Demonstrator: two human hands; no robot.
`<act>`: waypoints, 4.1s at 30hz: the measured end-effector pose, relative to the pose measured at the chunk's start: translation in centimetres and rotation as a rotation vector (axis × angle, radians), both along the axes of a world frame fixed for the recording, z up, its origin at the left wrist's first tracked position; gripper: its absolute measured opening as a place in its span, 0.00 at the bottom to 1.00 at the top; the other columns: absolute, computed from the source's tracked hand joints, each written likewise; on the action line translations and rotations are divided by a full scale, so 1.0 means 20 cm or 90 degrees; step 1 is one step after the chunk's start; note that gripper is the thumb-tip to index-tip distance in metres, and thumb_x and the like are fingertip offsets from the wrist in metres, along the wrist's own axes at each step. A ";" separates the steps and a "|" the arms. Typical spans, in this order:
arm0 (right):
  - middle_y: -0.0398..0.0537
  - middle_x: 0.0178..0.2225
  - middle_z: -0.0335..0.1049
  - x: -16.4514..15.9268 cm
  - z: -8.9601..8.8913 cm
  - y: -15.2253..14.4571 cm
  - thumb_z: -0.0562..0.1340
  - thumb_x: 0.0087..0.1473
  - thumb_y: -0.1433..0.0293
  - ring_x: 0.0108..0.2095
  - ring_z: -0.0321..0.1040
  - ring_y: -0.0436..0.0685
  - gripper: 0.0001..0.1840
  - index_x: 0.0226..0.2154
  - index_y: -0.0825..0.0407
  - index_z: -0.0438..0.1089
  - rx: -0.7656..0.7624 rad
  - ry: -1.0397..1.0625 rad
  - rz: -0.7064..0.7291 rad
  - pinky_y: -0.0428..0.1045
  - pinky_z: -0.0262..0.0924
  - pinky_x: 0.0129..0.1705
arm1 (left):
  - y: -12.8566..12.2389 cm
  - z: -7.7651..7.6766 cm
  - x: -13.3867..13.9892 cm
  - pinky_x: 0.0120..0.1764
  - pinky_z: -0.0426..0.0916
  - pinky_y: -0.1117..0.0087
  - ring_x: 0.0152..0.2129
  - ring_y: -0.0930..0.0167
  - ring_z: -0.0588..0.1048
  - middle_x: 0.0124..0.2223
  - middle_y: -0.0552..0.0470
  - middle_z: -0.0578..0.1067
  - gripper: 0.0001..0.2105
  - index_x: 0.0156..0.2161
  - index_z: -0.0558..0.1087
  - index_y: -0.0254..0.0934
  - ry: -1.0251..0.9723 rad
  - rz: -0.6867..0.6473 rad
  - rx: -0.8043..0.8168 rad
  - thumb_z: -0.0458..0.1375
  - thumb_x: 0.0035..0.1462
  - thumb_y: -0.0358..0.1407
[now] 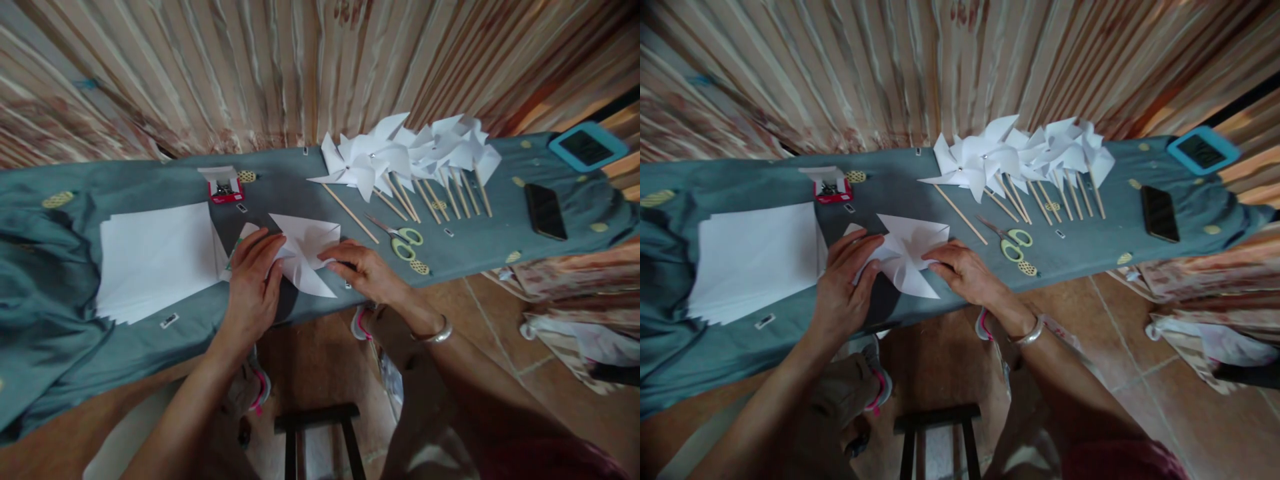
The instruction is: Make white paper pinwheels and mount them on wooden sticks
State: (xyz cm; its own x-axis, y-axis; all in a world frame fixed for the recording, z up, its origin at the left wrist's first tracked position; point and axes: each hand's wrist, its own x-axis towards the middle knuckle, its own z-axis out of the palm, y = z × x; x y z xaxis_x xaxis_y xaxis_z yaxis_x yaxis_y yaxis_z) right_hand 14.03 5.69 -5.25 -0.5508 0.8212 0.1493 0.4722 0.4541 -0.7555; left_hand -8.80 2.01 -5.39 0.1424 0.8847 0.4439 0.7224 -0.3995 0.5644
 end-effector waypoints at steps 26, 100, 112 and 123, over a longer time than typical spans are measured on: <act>0.42 0.31 0.78 -0.15 0.00 0.02 0.62 0.54 0.71 0.31 0.73 0.51 0.16 0.47 0.51 0.72 -0.082 0.019 -0.161 0.47 0.65 0.39 | 0.03 -0.01 0.02 0.58 0.59 0.49 0.56 0.60 0.66 0.48 0.50 0.77 0.11 0.45 0.74 0.44 0.027 0.002 -0.034 0.52 0.62 0.35; 0.41 0.25 0.73 -0.14 -0.01 0.06 0.64 0.50 0.72 0.27 0.69 0.51 0.14 0.41 0.54 0.73 -0.087 -0.056 -0.208 0.46 0.60 0.34 | 0.01 -0.02 0.09 0.60 0.38 0.36 0.65 0.52 0.49 0.64 0.45 0.65 0.12 0.41 0.78 0.42 0.178 0.012 -0.053 0.52 0.62 0.38; 0.41 0.26 0.74 -0.15 0.01 0.06 0.64 0.50 0.74 0.27 0.68 0.51 0.14 0.42 0.55 0.73 -0.071 -0.078 -0.209 0.46 0.60 0.34 | 0.02 -0.04 0.10 0.60 0.37 0.35 0.65 0.51 0.49 0.62 0.42 0.67 0.12 0.39 0.78 0.40 0.170 0.006 -0.041 0.51 0.61 0.38; 0.44 0.31 0.76 -0.15 0.01 0.05 0.64 0.51 0.73 0.34 0.71 0.54 0.14 0.43 0.52 0.73 -0.044 -0.107 -0.192 0.48 0.61 0.40 | 0.03 -0.03 0.13 0.62 0.34 0.39 0.66 0.54 0.51 0.59 0.46 0.72 0.12 0.36 0.77 0.41 0.174 -0.023 -0.075 0.50 0.62 0.38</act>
State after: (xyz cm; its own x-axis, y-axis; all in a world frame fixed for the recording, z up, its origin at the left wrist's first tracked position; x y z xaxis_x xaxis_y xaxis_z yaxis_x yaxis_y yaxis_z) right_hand 10.97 6.72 -5.01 -0.2935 0.9558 0.0163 0.6975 0.2258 -0.6801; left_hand -6.25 2.70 -5.92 0.2746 0.9203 0.2788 0.8406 -0.3705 0.3950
